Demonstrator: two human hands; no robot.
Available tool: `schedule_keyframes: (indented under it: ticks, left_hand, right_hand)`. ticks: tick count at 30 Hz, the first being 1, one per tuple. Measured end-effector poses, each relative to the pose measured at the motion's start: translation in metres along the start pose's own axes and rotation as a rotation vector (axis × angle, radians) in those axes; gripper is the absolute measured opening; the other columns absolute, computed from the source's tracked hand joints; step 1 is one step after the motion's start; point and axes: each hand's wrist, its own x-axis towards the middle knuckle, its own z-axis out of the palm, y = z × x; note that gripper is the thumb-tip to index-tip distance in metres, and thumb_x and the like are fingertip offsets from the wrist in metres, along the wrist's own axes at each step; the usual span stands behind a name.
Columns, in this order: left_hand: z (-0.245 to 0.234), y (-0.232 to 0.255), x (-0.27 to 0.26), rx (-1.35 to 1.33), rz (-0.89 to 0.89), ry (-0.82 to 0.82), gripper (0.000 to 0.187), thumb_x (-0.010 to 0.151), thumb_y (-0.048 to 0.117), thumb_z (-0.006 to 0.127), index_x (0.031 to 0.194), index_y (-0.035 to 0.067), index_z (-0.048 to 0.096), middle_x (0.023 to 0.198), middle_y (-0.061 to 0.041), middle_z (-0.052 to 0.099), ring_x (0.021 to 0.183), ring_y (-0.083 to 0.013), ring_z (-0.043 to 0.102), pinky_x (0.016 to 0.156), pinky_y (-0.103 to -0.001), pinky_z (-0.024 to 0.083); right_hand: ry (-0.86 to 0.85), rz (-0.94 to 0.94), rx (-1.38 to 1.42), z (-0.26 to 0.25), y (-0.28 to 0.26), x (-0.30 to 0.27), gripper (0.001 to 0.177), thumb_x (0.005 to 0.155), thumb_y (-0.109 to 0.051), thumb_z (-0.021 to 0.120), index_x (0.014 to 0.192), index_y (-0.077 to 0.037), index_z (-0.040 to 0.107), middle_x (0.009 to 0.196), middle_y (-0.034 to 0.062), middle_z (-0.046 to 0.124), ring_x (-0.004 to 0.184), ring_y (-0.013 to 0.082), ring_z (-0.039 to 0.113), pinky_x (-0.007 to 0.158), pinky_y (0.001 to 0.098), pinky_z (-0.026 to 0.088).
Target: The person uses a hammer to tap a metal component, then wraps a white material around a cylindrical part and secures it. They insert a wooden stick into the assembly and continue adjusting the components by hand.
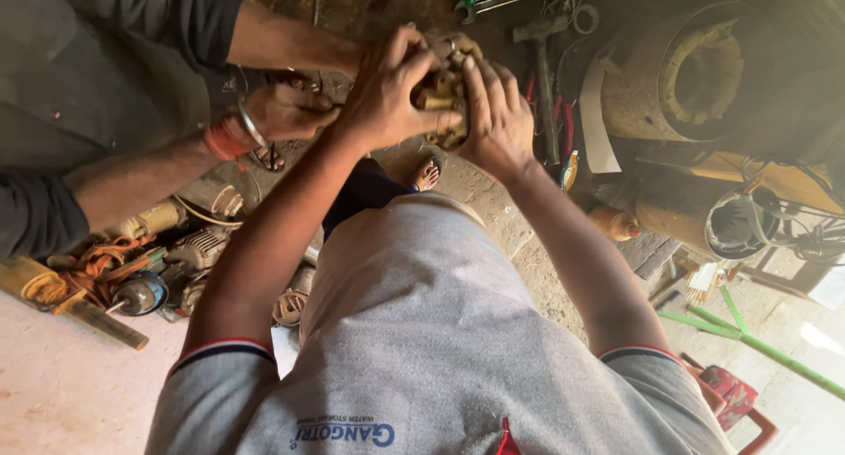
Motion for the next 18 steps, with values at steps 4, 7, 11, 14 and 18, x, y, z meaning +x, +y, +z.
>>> schedule_keyframes:
  ticks: [4, 7, 11, 14, 18]
  left_hand:
    - [0.007, 0.001, -0.012, -0.009, 0.133, 0.068, 0.085, 0.082, 0.060, 0.091, 0.134, 0.001, 0.059, 0.161, -0.028, 0.032, 0.150, -0.0466, 0.033, 0.123, -0.057, 0.031]
    - [0.007, 0.001, -0.011, -0.013, 0.105, -0.026, 0.087, 0.078, 0.058, 0.092, 0.134, 0.001, 0.055, 0.159, -0.022, 0.037, 0.151, -0.0433, 0.032, 0.125, -0.060, 0.027]
    - [0.003, 0.011, -0.010, -0.051, 0.068, -0.070, 0.090, 0.070, 0.052, 0.092, 0.133, 0.001, 0.054, 0.153, -0.021, 0.041, 0.148, -0.0416, 0.033, 0.125, -0.059, 0.026]
    - [-0.004, 0.012, -0.016, -0.061, 0.048, -0.063, 0.082, 0.075, 0.050, 0.093, 0.135, 0.005, 0.059, 0.158, -0.017, 0.042, 0.153, -0.0384, 0.032, 0.130, -0.055, 0.027]
    - [-0.004, 0.009, -0.010, -0.022, 0.057, -0.101, 0.082, 0.071, 0.054, 0.094, 0.129, 0.005, 0.063, 0.159, -0.017, 0.042, 0.153, -0.0392, 0.029, 0.128, -0.061, 0.022]
  right_hand:
    - [0.020, -0.006, -0.003, 0.001, -0.004, -0.016, 0.098, 0.082, -0.041, 0.092, 0.155, -0.001, 0.041, 0.145, 0.0176, 0.055, 0.135, 0.0353, 0.055, 0.107, 0.0445, 0.054]
    - [0.032, -0.030, -0.014, 0.003, -0.007, -0.023, 0.093, 0.088, -0.047, 0.086, 0.153, -0.001, 0.040, 0.144, 0.0182, 0.053, 0.133, 0.0370, 0.054, 0.106, 0.0470, 0.053]
    - [0.042, -0.055, -0.085, 0.006, -0.015, -0.032, 0.081, 0.094, -0.044, 0.081, 0.152, -0.005, 0.041, 0.147, 0.0173, 0.054, 0.135, 0.0366, 0.055, 0.102, 0.0457, 0.053]
    - [0.017, -0.035, -0.090, 0.013, -0.016, -0.039, 0.077, 0.097, -0.035, 0.081, 0.154, -0.007, 0.038, 0.151, 0.0157, 0.053, 0.139, 0.0354, 0.056, 0.105, 0.0454, 0.053]
    - [-0.021, 0.065, 0.042, 0.006, -0.014, -0.043, 0.097, 0.094, -0.035, 0.084, 0.159, -0.004, 0.019, 0.157, 0.0212, 0.041, 0.140, 0.0396, 0.051, 0.111, 0.0487, 0.048]
